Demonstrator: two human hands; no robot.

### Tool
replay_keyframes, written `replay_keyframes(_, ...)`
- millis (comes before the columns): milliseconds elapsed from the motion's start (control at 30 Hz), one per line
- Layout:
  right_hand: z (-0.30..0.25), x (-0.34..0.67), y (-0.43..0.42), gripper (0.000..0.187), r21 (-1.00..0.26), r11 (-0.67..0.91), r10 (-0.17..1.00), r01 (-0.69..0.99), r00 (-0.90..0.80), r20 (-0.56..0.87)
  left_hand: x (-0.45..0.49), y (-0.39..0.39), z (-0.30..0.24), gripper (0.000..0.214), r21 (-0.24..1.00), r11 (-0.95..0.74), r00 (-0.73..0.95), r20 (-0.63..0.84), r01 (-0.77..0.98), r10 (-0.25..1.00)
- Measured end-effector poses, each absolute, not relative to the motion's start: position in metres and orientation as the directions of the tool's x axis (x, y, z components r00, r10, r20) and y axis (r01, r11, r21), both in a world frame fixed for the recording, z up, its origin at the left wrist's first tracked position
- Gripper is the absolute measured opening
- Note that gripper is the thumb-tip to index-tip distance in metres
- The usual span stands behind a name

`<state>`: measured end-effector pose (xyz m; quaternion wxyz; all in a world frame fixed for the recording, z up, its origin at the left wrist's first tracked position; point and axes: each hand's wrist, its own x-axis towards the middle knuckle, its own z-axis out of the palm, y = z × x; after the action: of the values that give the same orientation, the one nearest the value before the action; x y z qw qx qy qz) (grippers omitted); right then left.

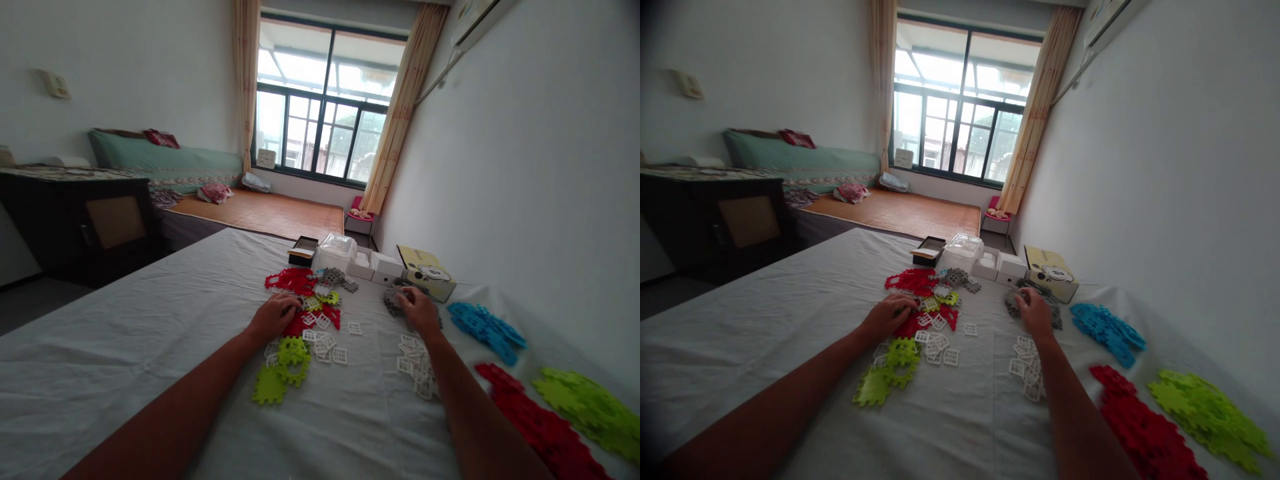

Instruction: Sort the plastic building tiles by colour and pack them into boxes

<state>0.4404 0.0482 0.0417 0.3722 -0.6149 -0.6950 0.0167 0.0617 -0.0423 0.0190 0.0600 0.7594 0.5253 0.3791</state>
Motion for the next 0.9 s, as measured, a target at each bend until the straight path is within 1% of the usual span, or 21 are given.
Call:
replay_keyframes(100, 0.039, 0.465, 0.055, 0.041, -0.503, 0.152, 0.832, 0.851, 0.164, 0.529, 0.061, -0.042, 0.019, 0.024, 0.492, -0.445, 0.163, 0.514, 0.748, 0.842)
replay_keyframes(167, 0.038, 0.470, 0.057, 0.045, -0.509, 0.128, 0.806, 0.851, 0.210, 0.554, 0.061, -0.042, 0.018, 0.024, 0.493, -0.451, 0.165, 0.518, 0.744, 0.839)
replay_keyframes(233, 0.040, 0.463, 0.056, 0.047, -0.508, 0.138, 0.783, 0.850, 0.220, 0.582, 0.061, -0.041, 0.017, 0.024, 0.493, -0.456, 0.168, 0.521, 0.741, 0.837)
replay_keyframes(300, 0.044, 0.445, 0.051, 0.044, -0.496, 0.219, 0.794, 0.840, 0.141, 0.591, 0.061, -0.041, 0.017, 0.024, 0.494, -0.457, 0.168, 0.523, 0.739, 0.836)
replay_keyframes(333, 0.046, 0.434, 0.048, 0.041, -0.489, 0.286, 0.815, 0.824, 0.059, 0.576, 0.061, -0.042, 0.017, 0.024, 0.495, -0.457, 0.167, 0.522, 0.739, 0.836)
replay_keyframes(400, 0.047, 0.407, 0.037, 0.035, -0.486, 0.436, 0.852, 0.757, -0.173, 0.494, 0.062, -0.042, 0.018, 0.024, 0.492, -0.455, 0.166, 0.523, 0.742, 0.836)
replay_keyframes(467, 0.044, 0.381, 0.024, 0.032, -0.491, 0.537, 0.840, 0.686, -0.382, 0.384, 0.062, -0.043, 0.018, 0.024, 0.486, -0.459, 0.170, 0.526, 0.744, 0.833)
replay_keyframes(533, 0.037, 0.360, 0.012, 0.032, -0.472, 0.584, 0.811, 0.660, -0.492, 0.316, 0.062, -0.043, 0.018, 0.024, 0.479, -0.461, 0.175, 0.527, 0.747, 0.832)
replay_keyframes(700, 0.028, 0.333, -0.009, 0.034, -0.351, 0.649, 0.761, 0.676, -0.588, 0.274, 0.062, -0.043, 0.018, 0.023, 0.479, -0.459, 0.172, 0.528, 0.749, 0.832)
replay_keyframes(800, 0.031, 0.328, -0.017, 0.034, -0.290, 0.661, 0.750, 0.692, -0.612, 0.251, 0.062, -0.043, 0.018, 0.023, 0.483, -0.462, 0.168, 0.533, 0.744, 0.829)
replay_keyframes(900, 0.038, 0.325, -0.023, 0.027, -0.266, 0.652, 0.758, 0.710, -0.606, 0.242, 0.062, -0.043, 0.018, 0.023, 0.490, -0.463, 0.170, 0.529, 0.739, 0.832)
